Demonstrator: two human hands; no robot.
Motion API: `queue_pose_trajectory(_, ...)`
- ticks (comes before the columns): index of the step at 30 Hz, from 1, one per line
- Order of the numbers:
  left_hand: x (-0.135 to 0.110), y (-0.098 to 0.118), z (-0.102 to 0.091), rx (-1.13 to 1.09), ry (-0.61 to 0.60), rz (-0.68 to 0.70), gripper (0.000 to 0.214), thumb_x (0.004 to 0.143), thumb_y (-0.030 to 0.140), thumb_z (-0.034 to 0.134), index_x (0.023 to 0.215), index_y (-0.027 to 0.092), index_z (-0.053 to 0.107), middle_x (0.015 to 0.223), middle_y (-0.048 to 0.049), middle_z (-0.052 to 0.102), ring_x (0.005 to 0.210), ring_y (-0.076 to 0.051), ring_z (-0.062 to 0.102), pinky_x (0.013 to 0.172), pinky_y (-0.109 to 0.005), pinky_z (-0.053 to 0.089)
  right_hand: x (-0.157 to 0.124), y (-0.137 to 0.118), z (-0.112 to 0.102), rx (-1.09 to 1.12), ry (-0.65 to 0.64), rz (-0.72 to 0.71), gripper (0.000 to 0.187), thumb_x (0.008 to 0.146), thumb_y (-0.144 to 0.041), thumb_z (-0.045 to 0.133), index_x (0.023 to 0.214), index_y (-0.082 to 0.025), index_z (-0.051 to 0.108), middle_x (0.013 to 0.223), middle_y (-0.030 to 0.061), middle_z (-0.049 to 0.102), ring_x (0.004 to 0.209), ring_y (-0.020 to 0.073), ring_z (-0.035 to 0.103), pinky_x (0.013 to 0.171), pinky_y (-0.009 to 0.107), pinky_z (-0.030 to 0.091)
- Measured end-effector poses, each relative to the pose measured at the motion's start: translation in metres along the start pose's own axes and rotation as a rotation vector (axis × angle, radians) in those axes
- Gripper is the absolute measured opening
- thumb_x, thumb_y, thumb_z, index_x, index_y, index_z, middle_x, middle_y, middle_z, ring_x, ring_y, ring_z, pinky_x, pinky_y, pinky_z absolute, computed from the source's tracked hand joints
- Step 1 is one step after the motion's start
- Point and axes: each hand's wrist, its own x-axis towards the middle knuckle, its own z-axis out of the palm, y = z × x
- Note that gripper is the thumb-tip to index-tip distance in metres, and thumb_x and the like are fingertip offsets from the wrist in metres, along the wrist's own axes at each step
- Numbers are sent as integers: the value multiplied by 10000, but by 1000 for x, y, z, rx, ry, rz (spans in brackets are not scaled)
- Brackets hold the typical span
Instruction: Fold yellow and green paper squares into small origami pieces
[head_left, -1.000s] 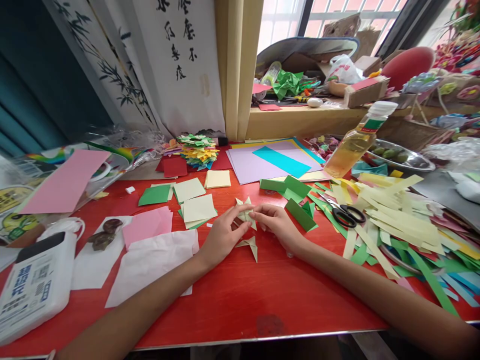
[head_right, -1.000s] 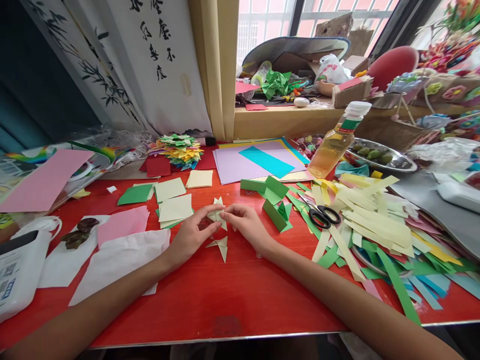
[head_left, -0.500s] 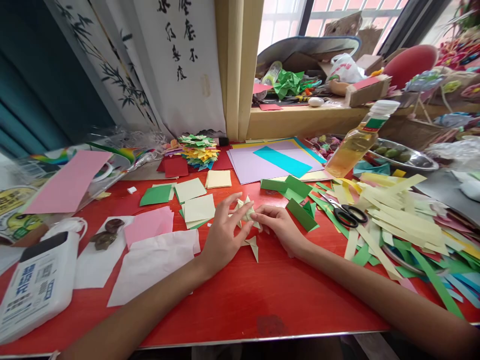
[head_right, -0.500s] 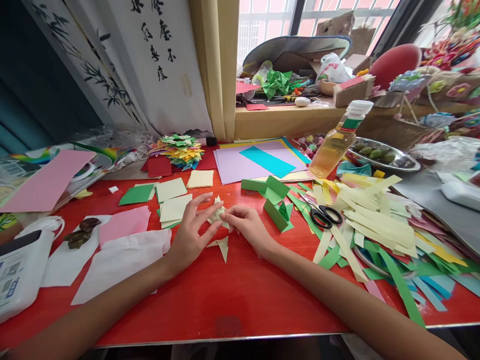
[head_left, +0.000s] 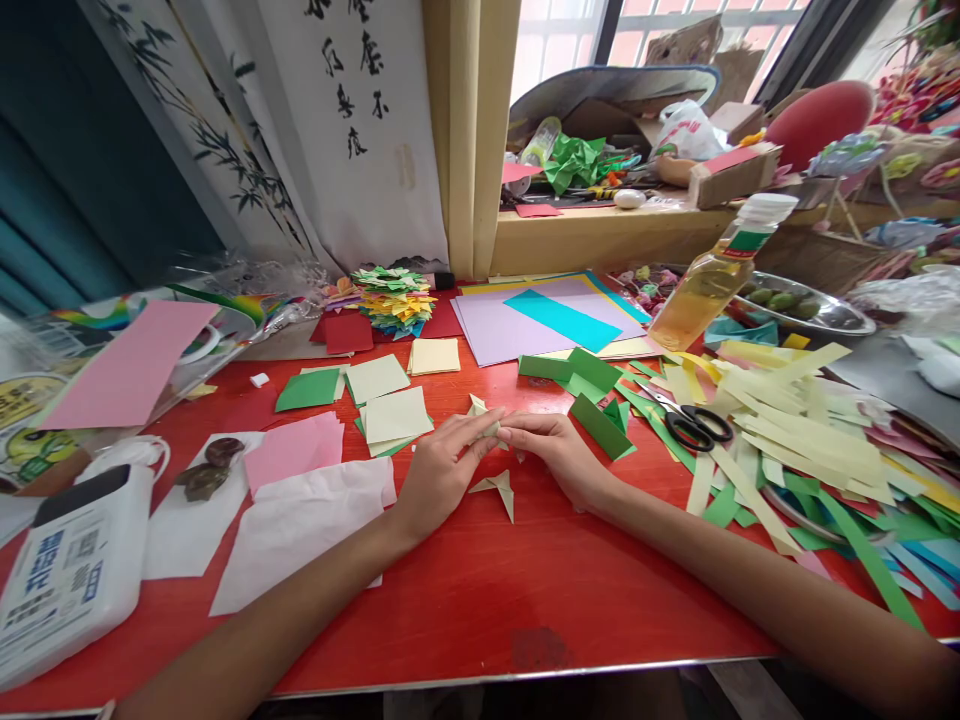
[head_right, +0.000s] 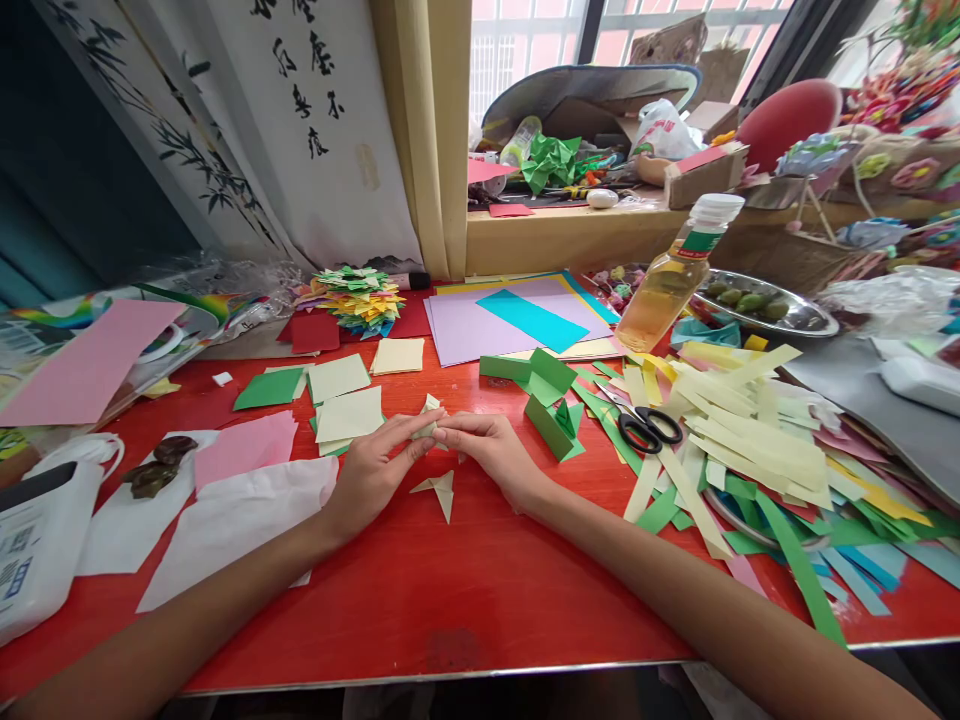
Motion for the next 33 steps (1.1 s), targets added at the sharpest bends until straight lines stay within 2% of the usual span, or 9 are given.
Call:
queue_pose_trajectory(3, 2, 3, -2, -115, 45, -199, 321, 837, 350, 486, 1131, 258, 575, 945, -8, 661, 845, -156, 597, 790, -268, 450, 1, -1, 0, -43, 71, 3, 198, 768, -349, 596, 861, -188, 663, 865, 27, 630, 748, 129, 527, 646, 235, 417)
queue_pose_trajectory(6, 4, 4, -3, -244, 75, -269, 301, 809, 363, 516, 1058, 212, 592, 888, -8, 664, 788, -152, 601, 754, -257, 455, 3, -3, 0, -80, 89, 2, 262, 776, -365, 578, 967, -191, 621, 911, 44, 616, 687, 123, 539, 555, 226, 434)
queue_pose_trajectory(11, 5, 4, -2, -330, 68, -260, 230, 795, 350, 538, 950, 191, 597, 902, -14, 655, 834, -150, 597, 759, -241, 451, 3, 0, -1, -105, -74, 35, 320, 817, -354, 523, 1069, -169, 596, 911, 57, 626, 641, 132, 588, 612, 273, 481)
queue_pose_trajectory(14, 5, 3, -1, -298, 77, -248, 201, 794, 350, 537, 903, 192, 598, 846, 3, 640, 783, -136, 584, 731, -231, 446, 0, 5, 0, -178, -123, 2, 294, 820, -358, 522, 1025, -164, 607, 790, 27, 614, 618, 132, 572, 593, 261, 468)
queue_pose_trajectory(16, 6, 3, -1, -272, 71, -240, 194, 795, 350, 534, 885, 189, 595, 824, 8, 629, 756, -131, 572, 724, -229, 440, -2, 8, 0, -262, -108, -29, 268, 828, -362, 509, 975, -162, 610, 695, 5, 573, 584, 125, 544, 555, 244, 448)
queue_pose_trajectory(20, 6, 2, -1, -230, 36, -242, 225, 807, 381, 510, 897, 193, 597, 779, 12, 612, 731, -131, 555, 711, -228, 424, -4, 7, 1, -378, -31, -63, 251, 859, -358, 453, 966, -175, 587, 665, -10, 514, 540, 103, 477, 502, 218, 395)
queue_pose_trajectory(26, 7, 2, -2, -227, -2, -264, 303, 854, 422, 408, 839, 180, 589, 717, 4, 585, 641, -117, 503, 688, -234, 411, -3, 0, 2, -375, -58, -74, 270, 889, -371, 392, 783, -175, 544, 614, -19, 485, 530, 94, 450, 507, 208, 364)
queue_pose_trajectory(29, 7, 2, -2, -230, -5, -256, 346, 868, 431, 364, 840, 173, 592, 713, -8, 582, 630, -120, 495, 689, -243, 416, -3, 0, 2, -379, -67, -61, 279, 887, -389, 392, 783, -176, 540, 617, -19, 484, 537, 98, 452, 508, 211, 360)
queue_pose_trajectory(33, 7, 0, -1, -233, -1, -268, 333, 851, 429, 405, 943, 177, 603, 714, -11, 590, 607, -117, 488, 657, -240, 418, -2, 1, 2, -353, -74, -40, 304, 888, -407, 378, 792, -171, 543, 633, -15, 495, 535, 99, 458, 511, 217, 363)
